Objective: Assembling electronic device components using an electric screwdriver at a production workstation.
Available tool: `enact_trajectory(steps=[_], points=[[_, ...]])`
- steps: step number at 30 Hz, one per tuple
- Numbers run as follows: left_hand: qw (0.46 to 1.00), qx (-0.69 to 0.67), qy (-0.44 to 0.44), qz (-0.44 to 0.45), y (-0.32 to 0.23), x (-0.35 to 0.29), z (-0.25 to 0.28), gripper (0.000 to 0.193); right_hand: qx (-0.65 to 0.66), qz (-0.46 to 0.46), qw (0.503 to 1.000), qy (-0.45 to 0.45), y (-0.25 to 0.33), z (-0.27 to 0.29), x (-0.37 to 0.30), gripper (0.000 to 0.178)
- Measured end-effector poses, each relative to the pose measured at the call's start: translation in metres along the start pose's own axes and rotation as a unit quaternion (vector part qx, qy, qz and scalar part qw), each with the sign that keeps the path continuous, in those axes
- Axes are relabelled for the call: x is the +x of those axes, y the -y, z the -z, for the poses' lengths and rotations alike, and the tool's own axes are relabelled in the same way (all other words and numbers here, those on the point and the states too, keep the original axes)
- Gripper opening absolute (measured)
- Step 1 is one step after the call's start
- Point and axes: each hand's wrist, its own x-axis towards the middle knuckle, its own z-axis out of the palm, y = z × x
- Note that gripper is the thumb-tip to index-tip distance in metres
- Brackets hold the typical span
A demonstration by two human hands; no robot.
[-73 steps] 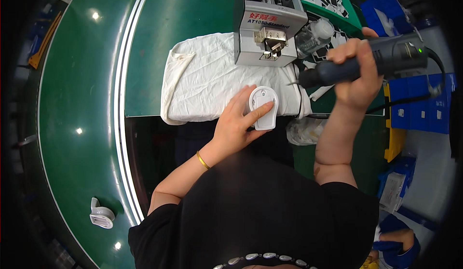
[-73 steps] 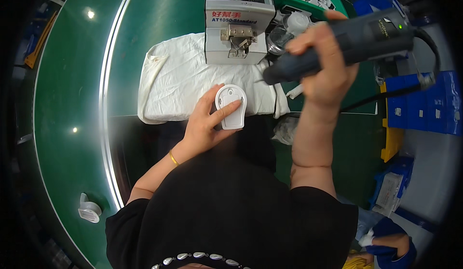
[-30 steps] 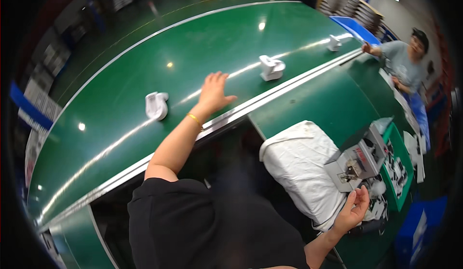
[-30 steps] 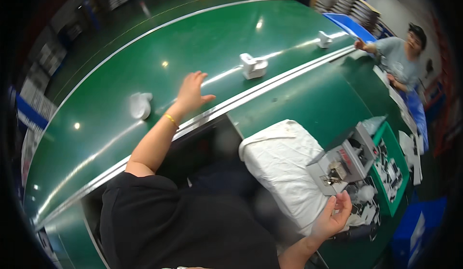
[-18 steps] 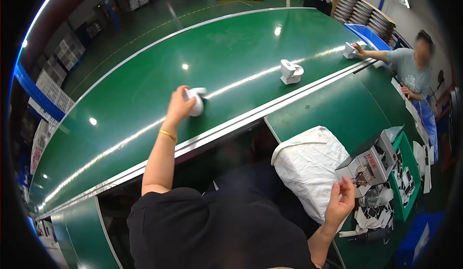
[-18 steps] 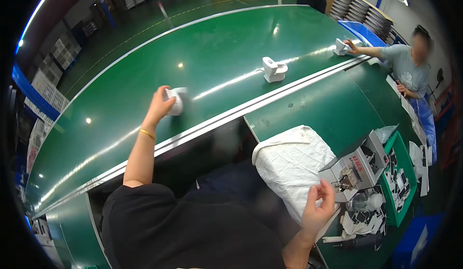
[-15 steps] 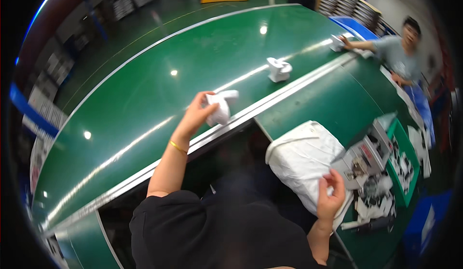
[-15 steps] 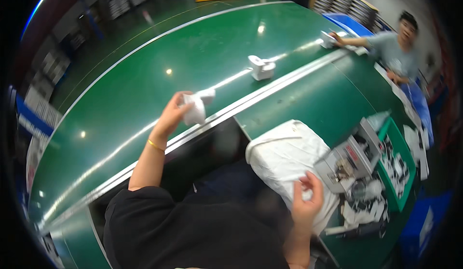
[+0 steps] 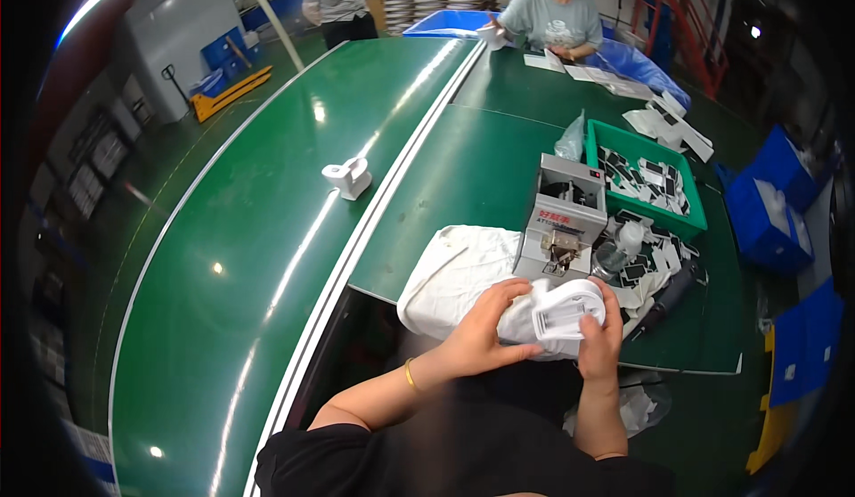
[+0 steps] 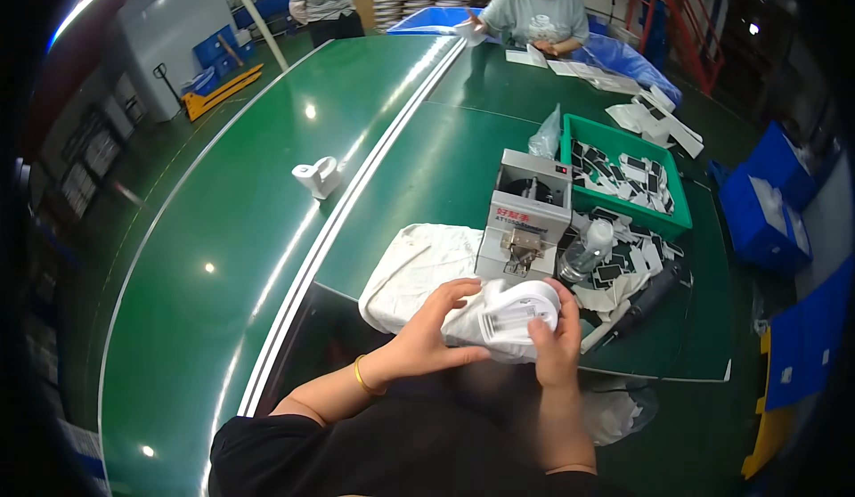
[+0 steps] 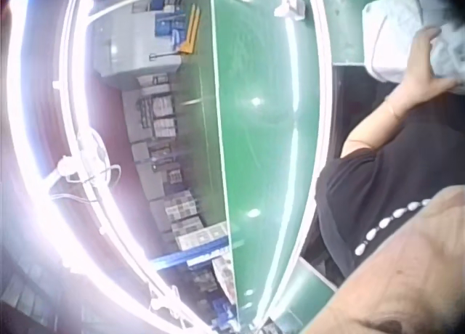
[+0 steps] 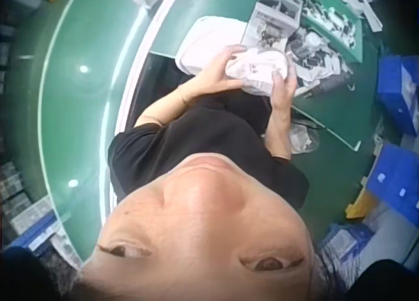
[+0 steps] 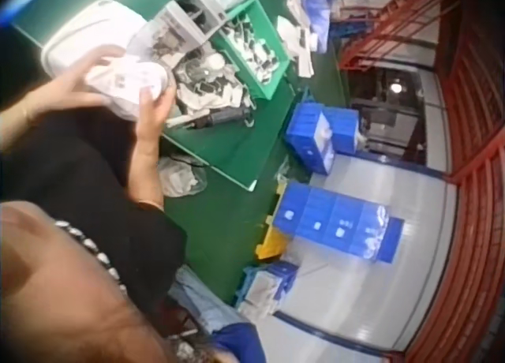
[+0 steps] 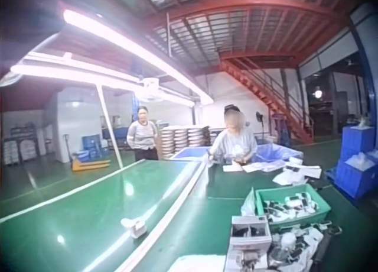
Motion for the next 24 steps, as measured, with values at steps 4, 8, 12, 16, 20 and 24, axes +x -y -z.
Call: enact_trajectory(steps=[4,8,12,16,20,24], points=[[0.994,-0.072,0.066,-0.055,-0.003,-0.007,-0.007,0.100,0.060,-0.169,0.976,0.123,-0.022,0.018,-0.016,0.058],[0.989,-0.063,0.125,-0.048,0.014,-0.016,-0.014,0.109,0.088,-0.213,0.964,0.134,-0.051,0.014,-0.024,0.054],[0.989,-0.074,0.123,-0.027,0.007,-0.023,-0.007,0.102,0.095,-0.232,0.956,0.152,-0.054,0.006,-0.024,0.045],[0.982,-0.117,0.138,0.051,0.000,-0.025,0.000,0.102,0.070,-0.223,0.956,0.177,-0.074,0.010,-0.012,0.039],[0.980,-0.145,0.105,0.087,0.013,-0.024,-0.003,0.103,-0.168,-0.131,0.974,0.080,-0.055,0.012,0.003,0.032],[0.982,-0.149,0.053,0.103,0.020,-0.025,-0.008,0.103,-0.239,0.056,0.951,-0.186,-0.051,0.062,0.025,0.023]])
